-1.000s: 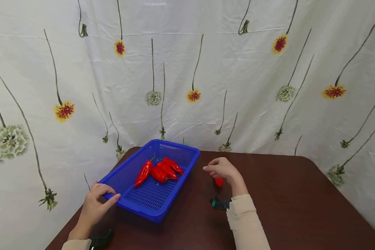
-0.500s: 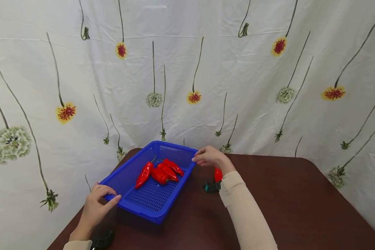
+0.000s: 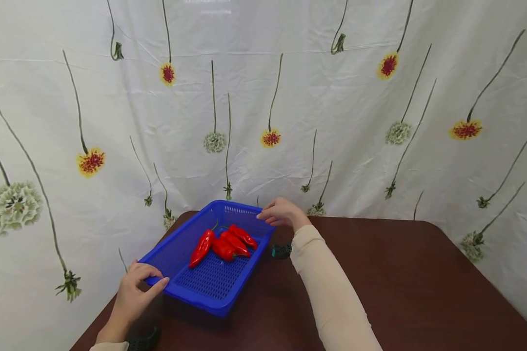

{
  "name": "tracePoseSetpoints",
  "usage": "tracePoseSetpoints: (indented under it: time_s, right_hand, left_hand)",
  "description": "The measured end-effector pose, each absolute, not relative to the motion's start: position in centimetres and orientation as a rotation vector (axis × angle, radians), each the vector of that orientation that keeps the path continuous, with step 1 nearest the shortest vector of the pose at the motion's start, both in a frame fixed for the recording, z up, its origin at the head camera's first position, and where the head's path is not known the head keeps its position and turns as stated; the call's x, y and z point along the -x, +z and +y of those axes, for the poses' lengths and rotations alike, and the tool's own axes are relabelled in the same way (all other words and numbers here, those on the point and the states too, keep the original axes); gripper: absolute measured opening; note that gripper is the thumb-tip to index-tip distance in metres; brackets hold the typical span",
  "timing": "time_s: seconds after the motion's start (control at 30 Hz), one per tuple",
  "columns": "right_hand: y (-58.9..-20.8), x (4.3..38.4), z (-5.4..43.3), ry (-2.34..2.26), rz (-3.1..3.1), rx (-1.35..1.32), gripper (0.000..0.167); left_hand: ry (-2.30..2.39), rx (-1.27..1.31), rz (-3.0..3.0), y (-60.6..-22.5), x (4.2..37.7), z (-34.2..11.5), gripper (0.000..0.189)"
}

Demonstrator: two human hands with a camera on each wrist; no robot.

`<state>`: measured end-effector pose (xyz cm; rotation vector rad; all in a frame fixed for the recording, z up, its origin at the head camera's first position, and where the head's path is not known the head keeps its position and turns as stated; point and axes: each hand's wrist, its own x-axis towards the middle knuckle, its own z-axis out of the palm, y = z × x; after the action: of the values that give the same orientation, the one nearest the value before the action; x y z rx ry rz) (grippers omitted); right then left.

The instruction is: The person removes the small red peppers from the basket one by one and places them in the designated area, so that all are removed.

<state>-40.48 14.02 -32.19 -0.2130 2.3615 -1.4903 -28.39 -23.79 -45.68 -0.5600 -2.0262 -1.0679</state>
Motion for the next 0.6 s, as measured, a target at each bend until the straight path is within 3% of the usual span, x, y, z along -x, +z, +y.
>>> tracePoseSetpoints:
  time_s: [0.6]
  right_hand:
    - [-32.9, 42.1, 8.7, -1.557, 2.330, 0.144, 0.046]
  left_hand:
    - [-1.084, 0.603, -1.982, -45.7, 28.1, -23.6, 0.034]
